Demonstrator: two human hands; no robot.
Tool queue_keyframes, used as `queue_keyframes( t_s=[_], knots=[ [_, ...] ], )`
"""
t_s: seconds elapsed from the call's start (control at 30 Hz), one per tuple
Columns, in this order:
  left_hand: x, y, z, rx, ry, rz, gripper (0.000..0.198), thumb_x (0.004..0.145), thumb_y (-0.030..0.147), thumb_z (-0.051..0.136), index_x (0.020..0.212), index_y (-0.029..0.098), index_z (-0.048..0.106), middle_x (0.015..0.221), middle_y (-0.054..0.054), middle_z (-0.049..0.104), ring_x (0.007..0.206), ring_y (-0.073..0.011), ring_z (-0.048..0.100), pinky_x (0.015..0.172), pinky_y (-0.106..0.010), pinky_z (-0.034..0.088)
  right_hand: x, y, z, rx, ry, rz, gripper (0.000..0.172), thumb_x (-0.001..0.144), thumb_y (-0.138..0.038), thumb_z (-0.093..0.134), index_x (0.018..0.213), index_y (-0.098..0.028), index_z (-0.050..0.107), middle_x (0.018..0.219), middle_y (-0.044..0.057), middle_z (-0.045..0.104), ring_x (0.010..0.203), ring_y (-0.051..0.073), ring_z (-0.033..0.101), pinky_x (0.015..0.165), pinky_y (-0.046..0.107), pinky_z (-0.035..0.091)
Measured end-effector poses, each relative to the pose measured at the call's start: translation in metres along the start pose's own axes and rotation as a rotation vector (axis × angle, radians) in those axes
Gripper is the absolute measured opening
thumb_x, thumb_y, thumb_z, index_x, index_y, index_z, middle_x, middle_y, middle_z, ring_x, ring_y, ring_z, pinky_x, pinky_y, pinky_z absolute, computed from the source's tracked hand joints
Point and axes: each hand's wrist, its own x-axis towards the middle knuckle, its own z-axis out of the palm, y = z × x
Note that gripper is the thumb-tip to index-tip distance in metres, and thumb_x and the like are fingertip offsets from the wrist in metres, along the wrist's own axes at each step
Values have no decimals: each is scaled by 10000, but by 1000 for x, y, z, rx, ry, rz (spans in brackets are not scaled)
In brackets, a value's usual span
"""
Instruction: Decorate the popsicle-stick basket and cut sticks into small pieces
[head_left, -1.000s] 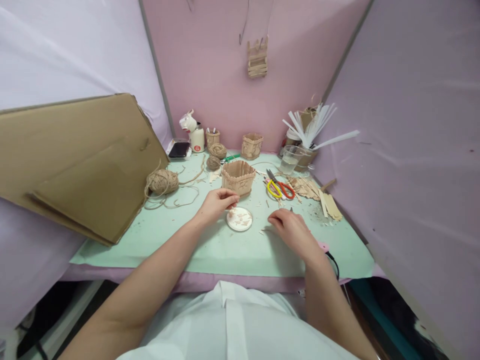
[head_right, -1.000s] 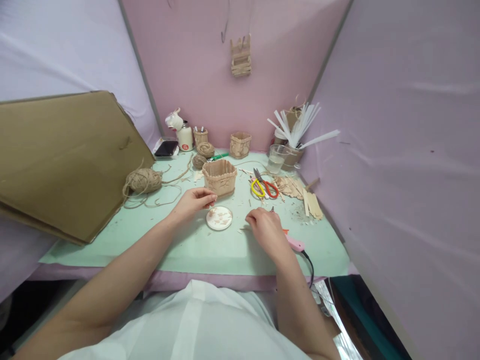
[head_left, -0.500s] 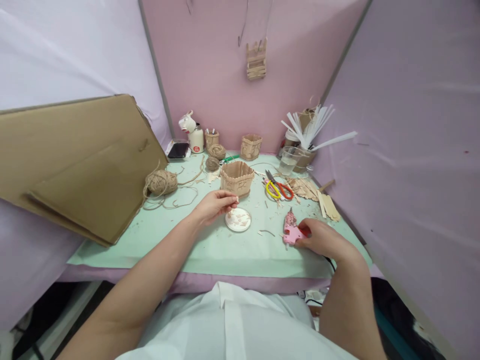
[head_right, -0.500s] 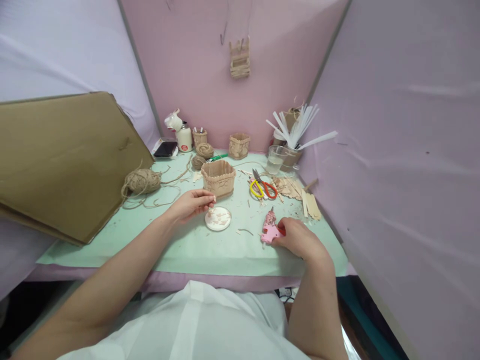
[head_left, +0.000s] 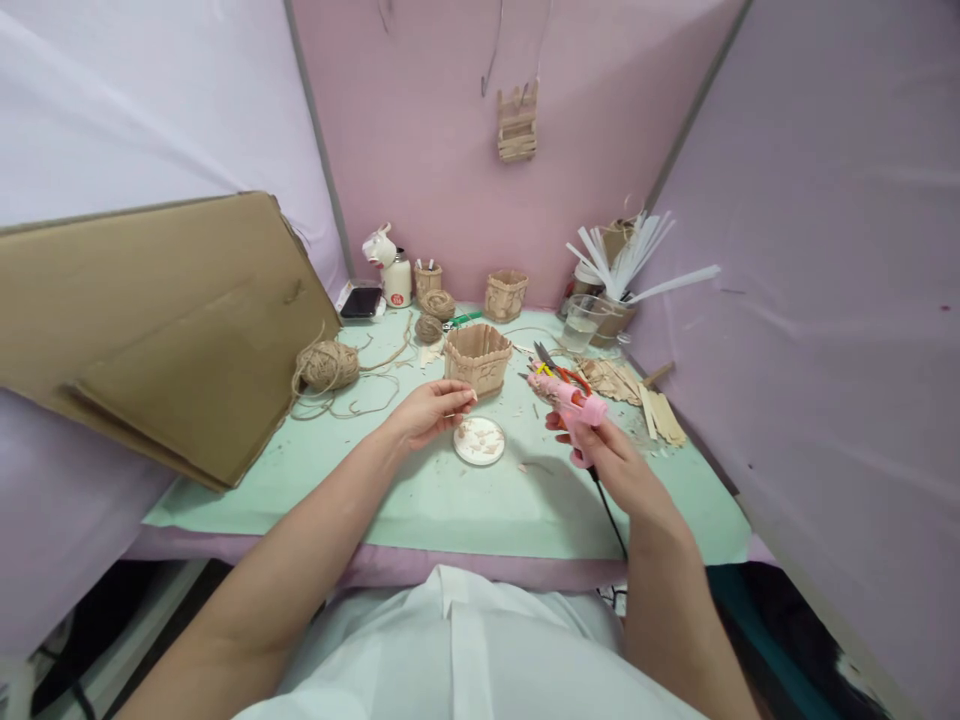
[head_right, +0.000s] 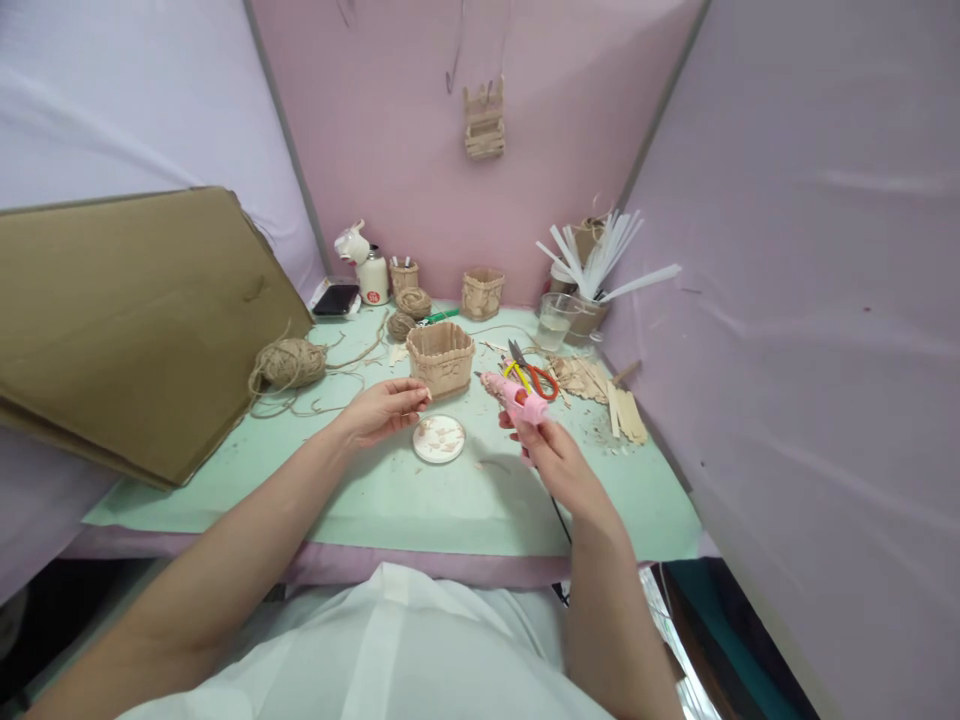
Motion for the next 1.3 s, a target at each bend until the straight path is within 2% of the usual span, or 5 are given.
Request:
queue_keyframes(
  t_s=[0.13, 0.27, 0.4, 0.73, 1.3],
  knots=[
    [0, -1, 1, -11, 26, 4, 288, 561, 302, 779, 746, 137, 632, 757, -15, 579, 634, -67, 506, 528, -184, 377, 5, 5, 35, 250, 55, -12, 409, 838, -526, 421, 978, -181, 592, 987, 91, 640, 800, 178, 597, 645, 273, 468],
    [-1, -1, 2, 14, 42, -1, 308, 550, 311, 783, 766, 142, 641, 769, -12, 585, 628, -66, 497, 547, -195, 380, 4, 6, 48, 185, 73, -86, 449, 822, -572, 404, 864, -174, 606, 870, 80, 652, 742, 177, 589, 555, 255, 455],
    [0, -2, 2, 49, 64, -2, 303, 556, 318, 775, 775, 152, 648, 772, -5, 594, 643, -71, 501, 563, -205, 380, 3, 7, 50, 118, 105, -90, 494, 826, -598, 358, 806, -174, 611, 824, 76, 648, 694, 169, 571, 458, 227, 402],
    [0, -2, 4, 194, 121, 77, 261, 583, 331, 740, 745, 149, 647, 778, -14, 603, 689, -91, 506, 600, -215, 369, 8, 15, 49, 101, 85, -72, 544, 843, -604, 320, 751, -171, 636, 700, 44, 595, 544, 123, 492, 440, 217, 382],
    [0, -3, 3, 205, 118, 82, 276, 577, 345, 744, 743, 148, 644, 770, -15, 594, 689, -97, 492, 612, -230, 357, 8, 13, 50, 111, 59, -81, 527, 855, -581, 324, 725, -157, 611, 665, 17, 528, 499, 87, 429, 431, 191, 368]
  ],
)
